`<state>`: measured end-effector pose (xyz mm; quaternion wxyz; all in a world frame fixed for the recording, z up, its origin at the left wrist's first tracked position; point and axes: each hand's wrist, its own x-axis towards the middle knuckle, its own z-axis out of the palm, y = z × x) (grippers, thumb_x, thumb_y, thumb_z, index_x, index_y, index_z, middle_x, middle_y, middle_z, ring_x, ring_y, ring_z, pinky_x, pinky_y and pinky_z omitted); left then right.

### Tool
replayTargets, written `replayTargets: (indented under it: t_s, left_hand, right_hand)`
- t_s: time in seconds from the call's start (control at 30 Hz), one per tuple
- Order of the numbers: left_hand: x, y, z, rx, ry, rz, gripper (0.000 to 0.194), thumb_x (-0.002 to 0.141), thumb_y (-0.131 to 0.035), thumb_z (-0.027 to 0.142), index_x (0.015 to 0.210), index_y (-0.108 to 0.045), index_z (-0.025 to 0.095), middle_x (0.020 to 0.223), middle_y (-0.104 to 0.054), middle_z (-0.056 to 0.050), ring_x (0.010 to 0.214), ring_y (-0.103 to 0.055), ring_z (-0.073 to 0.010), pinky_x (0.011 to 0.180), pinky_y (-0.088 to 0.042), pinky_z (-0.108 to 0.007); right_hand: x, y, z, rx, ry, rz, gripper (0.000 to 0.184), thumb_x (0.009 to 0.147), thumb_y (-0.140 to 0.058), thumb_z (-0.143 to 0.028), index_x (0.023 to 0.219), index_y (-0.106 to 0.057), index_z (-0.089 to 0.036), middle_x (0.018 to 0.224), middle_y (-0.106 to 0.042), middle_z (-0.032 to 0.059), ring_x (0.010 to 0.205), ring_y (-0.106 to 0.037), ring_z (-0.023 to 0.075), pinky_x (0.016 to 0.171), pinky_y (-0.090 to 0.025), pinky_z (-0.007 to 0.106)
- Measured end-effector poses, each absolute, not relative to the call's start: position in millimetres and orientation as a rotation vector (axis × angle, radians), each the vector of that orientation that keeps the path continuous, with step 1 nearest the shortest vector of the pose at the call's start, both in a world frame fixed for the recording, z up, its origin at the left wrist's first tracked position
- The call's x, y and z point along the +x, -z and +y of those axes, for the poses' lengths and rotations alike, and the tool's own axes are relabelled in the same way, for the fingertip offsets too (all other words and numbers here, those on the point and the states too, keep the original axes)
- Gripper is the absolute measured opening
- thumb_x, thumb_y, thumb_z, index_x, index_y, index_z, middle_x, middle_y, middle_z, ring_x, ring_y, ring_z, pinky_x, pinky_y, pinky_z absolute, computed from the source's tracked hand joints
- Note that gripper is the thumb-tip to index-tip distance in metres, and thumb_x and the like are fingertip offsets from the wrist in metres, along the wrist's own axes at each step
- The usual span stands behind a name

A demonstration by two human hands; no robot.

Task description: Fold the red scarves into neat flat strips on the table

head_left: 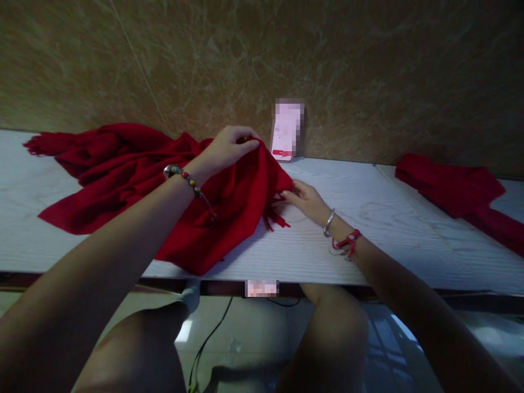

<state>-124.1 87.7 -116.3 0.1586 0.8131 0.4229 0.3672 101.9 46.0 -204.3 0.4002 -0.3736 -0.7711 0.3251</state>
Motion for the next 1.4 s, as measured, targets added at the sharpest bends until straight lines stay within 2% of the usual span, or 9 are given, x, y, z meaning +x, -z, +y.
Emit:
replayTargets:
  t_s: [0.3, 0.43, 0.57, 0.67, 0.73, 0.97, 1.13, 1.23, 1.4]
  left_hand:
    - [-132, 106, 83, 2.217, -1.251, 1.388, 0.020, 0.082, -0.048, 0.027, 0.083, -0.064, 0.014, 0.076, -0.060, 0.000, 0.079, -0.056, -0.0141, 0.072, -0.043, -0.027]
    - [-124, 93, 73, 2.214, -1.251, 1.390, 0.018, 0.083, -0.048, 0.023, 0.082, -0.062, 0.013, 0.072, -0.057, 0.002, 0.072, -0.053, -0.0107, 0.067, -0.040, -0.025]
    - [-121, 90, 70, 2.275, -1.239, 1.397, 0.014, 0.081, -0.050, 0.023, 0.078, -0.061, 0.015, 0.067, -0.054, 0.003, 0.067, -0.048, -0.0103, 0.066, -0.039, -0.025]
    - [-125, 94, 72, 2.284, -1.225, 1.434, 0.014, 0.081, -0.050, 0.024, 0.080, -0.062, 0.016, 0.071, -0.056, 0.002, 0.069, -0.049, -0.0113, 0.069, -0.040, -0.026]
    - [-128, 97, 74, 2.268, -1.237, 1.445, 0.017, 0.082, -0.049, 0.026, 0.082, -0.062, 0.015, 0.073, -0.057, 0.000, 0.072, -0.051, -0.0122, 0.071, -0.041, -0.026]
    - [-122, 100, 64, 2.384, -1.088, 1.246, 0.027, 0.082, -0.047, 0.030, 0.091, -0.065, 0.012, 0.082, -0.062, -0.002, 0.080, -0.055, -0.0141, 0.078, -0.043, -0.029]
    - [-123, 98, 49, 2.554, -0.896, 1.322, 0.026, 0.079, -0.051, 0.030, 0.087, -0.067, 0.012, 0.076, -0.061, -0.001, 0.075, -0.055, -0.0142, 0.077, -0.042, -0.030]
    - [-130, 97, 47, 2.568, -0.913, 1.360, 0.027, 0.080, -0.049, 0.032, 0.087, -0.067, 0.012, 0.076, -0.060, -0.001, 0.076, -0.055, -0.0145, 0.077, -0.042, -0.030]
    - [-136, 98, 47, 2.504, -0.995, 1.403, 0.031, 0.084, -0.045, 0.034, 0.091, -0.065, 0.012, 0.078, -0.059, -0.001, 0.080, -0.054, -0.0151, 0.077, -0.041, -0.029]
  right_hand:
    - [129, 177, 50, -0.941, -0.851, -1.649, 0.034, 0.089, -0.033, -0.058, 0.105, -0.047, -0.031, 0.109, -0.066, 0.0042, 0.097, -0.065, 0.0201, 0.079, -0.054, 0.040]
    - [113, 174, 38, -1.006, -1.054, -1.715, 0.030, 0.086, -0.050, -0.047, 0.108, -0.043, -0.028, 0.104, -0.069, 0.0062, 0.085, -0.068, 0.0201, 0.075, -0.055, 0.041]
    - [94, 179, 33, -1.099, -1.290, -1.622, 0.050, 0.069, -0.070, -0.027, 0.113, -0.047, -0.024, 0.090, -0.071, 0.0028, 0.080, -0.067, 0.0174, 0.079, -0.054, 0.039]
    - [91, 180, 36, -1.143, -1.256, -1.593, 0.032, 0.066, -0.071, -0.021, 0.096, -0.061, -0.019, 0.081, -0.070, 0.0029, 0.084, -0.066, 0.0175, 0.088, -0.051, 0.041]
    - [93, 181, 38, -1.151, -1.173, -1.665, 0.024, 0.067, -0.071, -0.023, 0.090, -0.065, -0.018, 0.091, -0.070, 0.0061, 0.092, -0.065, 0.0192, 0.094, -0.048, 0.043]
    - [83, 173, 45, -1.070, -0.979, -1.969, 0.065, 0.075, -0.067, -0.036, 0.135, -0.044, -0.023, 0.144, -0.043, 0.0117, 0.125, -0.046, 0.0252, 0.105, -0.039, 0.047]
    - [71, 159, 54, -0.754, -1.060, -2.026, 0.039, 0.075, -0.065, -0.046, 0.104, -0.060, -0.020, 0.115, -0.064, 0.0070, 0.108, -0.057, 0.0216, 0.101, -0.042, 0.045]
    - [72, 160, 54, -0.743, -1.170, -1.933, 0.038, 0.069, -0.069, -0.050, 0.088, -0.058, -0.019, 0.094, -0.066, 0.0044, 0.091, -0.060, 0.0193, 0.092, -0.047, 0.043]
    - [84, 166, 44, -0.754, -1.225, -1.870, 0.050, 0.068, -0.070, -0.047, 0.109, -0.050, -0.024, 0.096, -0.064, 0.0021, 0.087, -0.061, 0.0173, 0.082, -0.051, 0.037]
